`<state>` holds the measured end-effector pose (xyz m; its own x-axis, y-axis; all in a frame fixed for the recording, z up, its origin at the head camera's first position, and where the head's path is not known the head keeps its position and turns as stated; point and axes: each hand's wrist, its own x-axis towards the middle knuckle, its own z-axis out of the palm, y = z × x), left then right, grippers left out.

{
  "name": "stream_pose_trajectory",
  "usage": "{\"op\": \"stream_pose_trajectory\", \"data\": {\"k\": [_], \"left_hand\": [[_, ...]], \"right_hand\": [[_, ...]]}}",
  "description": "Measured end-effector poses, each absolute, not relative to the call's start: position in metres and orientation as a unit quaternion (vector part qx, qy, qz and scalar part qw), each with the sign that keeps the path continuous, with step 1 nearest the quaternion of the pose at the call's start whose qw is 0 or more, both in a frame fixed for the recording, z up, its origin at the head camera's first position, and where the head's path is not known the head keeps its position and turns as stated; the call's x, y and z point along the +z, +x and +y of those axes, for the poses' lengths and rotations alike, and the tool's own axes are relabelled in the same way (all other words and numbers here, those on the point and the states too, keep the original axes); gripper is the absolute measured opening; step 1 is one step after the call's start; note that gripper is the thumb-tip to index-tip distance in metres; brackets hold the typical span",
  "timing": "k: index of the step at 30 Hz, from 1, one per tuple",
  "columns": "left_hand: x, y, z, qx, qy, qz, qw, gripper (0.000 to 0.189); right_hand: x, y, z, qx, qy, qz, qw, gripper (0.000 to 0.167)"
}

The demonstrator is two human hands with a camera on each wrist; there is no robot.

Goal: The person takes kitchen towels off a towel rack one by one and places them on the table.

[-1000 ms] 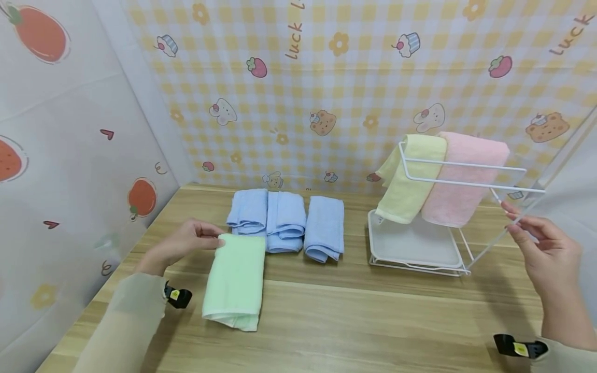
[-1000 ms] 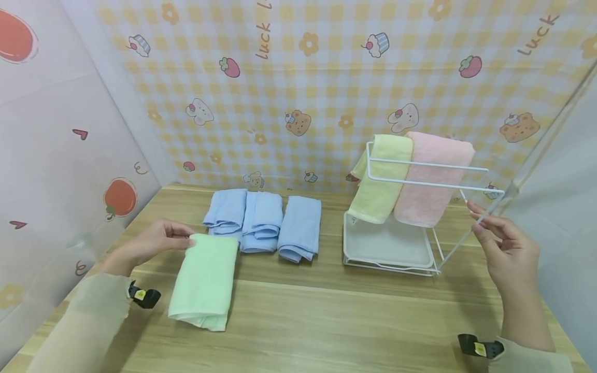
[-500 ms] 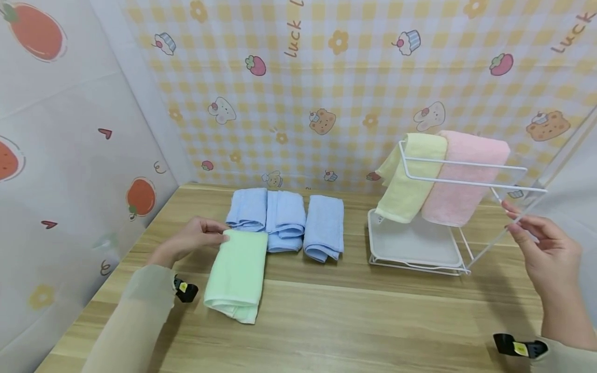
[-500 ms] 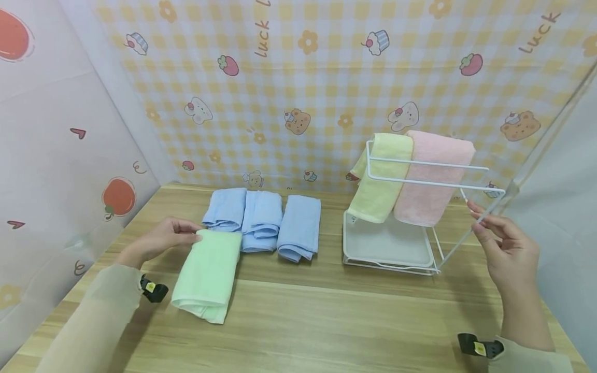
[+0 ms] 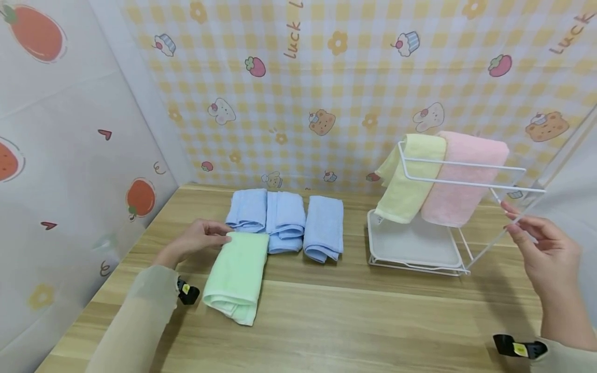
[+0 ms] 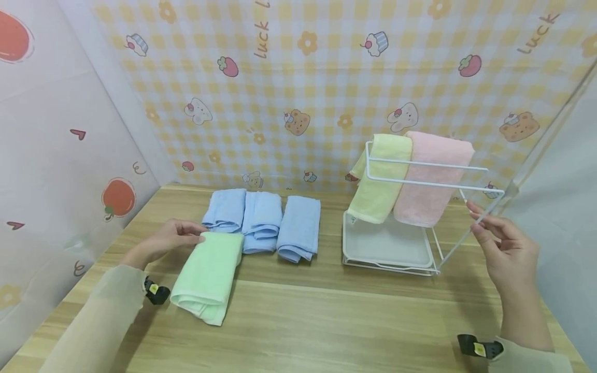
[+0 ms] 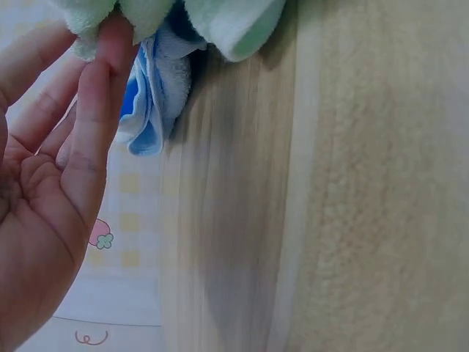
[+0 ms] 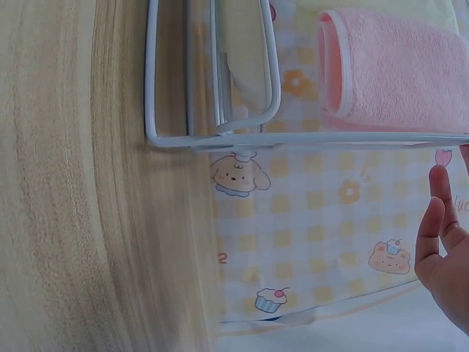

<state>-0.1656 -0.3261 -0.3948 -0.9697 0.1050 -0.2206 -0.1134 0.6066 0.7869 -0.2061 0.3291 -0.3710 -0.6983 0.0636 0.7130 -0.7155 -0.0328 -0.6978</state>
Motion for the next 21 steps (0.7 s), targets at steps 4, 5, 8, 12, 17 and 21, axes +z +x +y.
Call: {"op": "stream_pose_trajectory", "data": {"k": [4, 5, 8, 12, 17, 21], "left_hand": [[-0.397, -0.164, -0.327, 0.456, -0.007, 0.881, 0.125, 0.043], [-0.396, -0.163, -0.328, 0.459, -0.01, 0.879, 0.124, 0.043], [-0.394, -0.162, -0.328, 0.471, -0.019, 0.874, 0.118, 0.044], [-0.39, -0.163, -0.328, 0.481, -0.021, 0.87, 0.102, 0.048], [-0.384, -0.164, -0.325, 0.469, -0.004, 0.879, 0.087, 0.049], [-0.376, -0.166, -0.32, 0.461, 0.011, 0.884, 0.076, 0.046]], "right_hand": [[-0.37, -0.204, 0.328, 0.651, 0.242, -0.654, 0.299, 0.012], [-0.37, -0.204, 0.327, 0.652, 0.242, -0.654, 0.299, 0.012], [-0.369, -0.203, 0.326, 0.653, 0.231, -0.656, 0.299, 0.011], [-0.369, -0.203, 0.327, 0.67, 0.229, -0.644, 0.291, 0.011], [-0.37, -0.205, 0.328, 0.672, 0.239, -0.638, 0.29, 0.011], [-0.37, -0.205, 0.328, 0.667, 0.245, -0.641, 0.291, 0.013]]}}
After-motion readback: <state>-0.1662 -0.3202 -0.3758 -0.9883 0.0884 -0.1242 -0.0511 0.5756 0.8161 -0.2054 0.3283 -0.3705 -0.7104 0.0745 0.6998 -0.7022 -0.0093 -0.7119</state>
